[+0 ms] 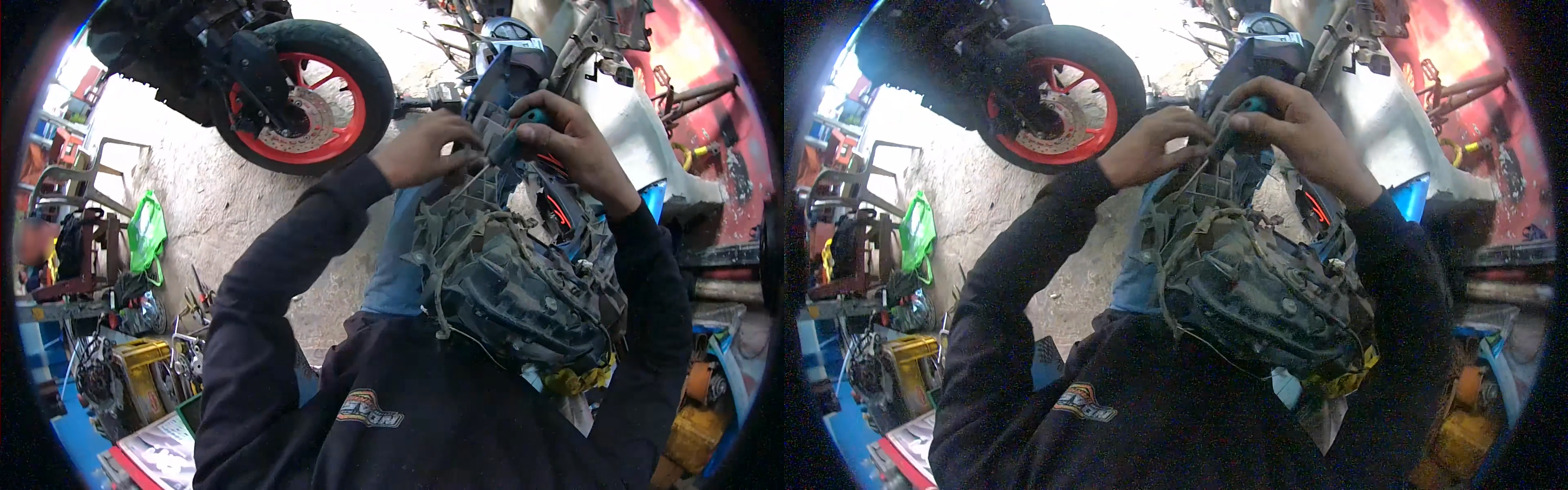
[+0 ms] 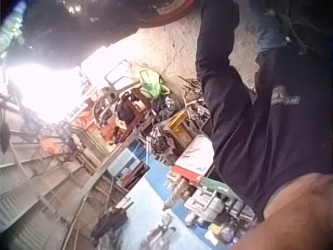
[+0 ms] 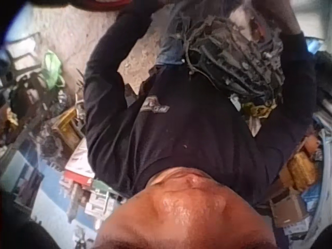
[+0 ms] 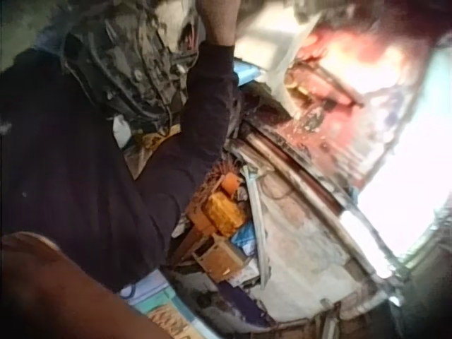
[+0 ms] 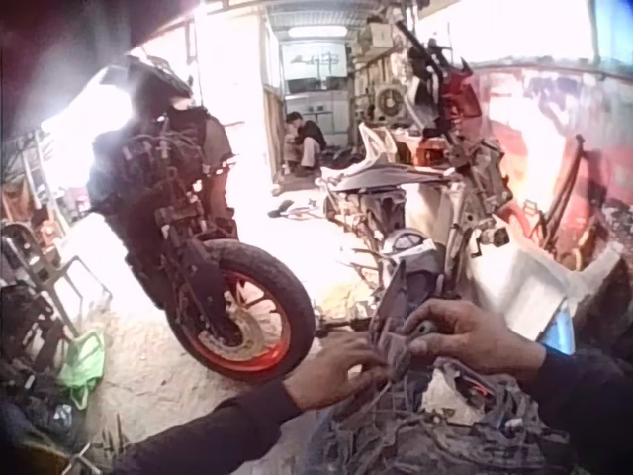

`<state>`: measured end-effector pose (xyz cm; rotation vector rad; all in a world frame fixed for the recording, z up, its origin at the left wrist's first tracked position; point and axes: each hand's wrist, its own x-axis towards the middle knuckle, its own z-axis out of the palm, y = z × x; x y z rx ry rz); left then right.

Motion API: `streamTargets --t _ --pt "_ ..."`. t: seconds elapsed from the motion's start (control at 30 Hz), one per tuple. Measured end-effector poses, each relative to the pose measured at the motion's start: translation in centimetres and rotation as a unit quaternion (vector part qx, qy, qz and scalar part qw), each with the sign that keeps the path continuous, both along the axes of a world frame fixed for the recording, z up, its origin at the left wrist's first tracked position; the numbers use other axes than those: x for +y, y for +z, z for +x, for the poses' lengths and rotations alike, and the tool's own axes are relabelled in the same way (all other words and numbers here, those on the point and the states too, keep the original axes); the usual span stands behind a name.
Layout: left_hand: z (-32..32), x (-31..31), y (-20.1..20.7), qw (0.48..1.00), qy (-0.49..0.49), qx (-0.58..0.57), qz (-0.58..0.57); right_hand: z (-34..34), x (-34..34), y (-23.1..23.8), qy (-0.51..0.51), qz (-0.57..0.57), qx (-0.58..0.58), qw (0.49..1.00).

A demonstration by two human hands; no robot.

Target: The person is using a screwdriver to remove and replace components on a motorcycle headlight assembly while seated.

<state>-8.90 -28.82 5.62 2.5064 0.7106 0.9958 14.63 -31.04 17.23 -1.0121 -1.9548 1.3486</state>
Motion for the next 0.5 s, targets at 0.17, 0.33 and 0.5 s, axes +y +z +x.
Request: streamTargets --t 0.17,0.33,0.5 --pt "-5.4 -7.3 2.7 0.941 0.068 0.039 -0.328 -2.0 -1.3 -0.3 0.065 -0.059 0.006 0.996" --pt "-8.0 -9.7 3.4 0.854 0.006 0.249 -0.457 -3.9 -1.8 -1.6 0.106 -0.063 -0.009 0.992" --pt "-7.7 -10.0 0.3 0.750 -0.090 0.090 -0.649 -4.2 -1.8 -2.6 0.106 0.007 -0.075 0.992"
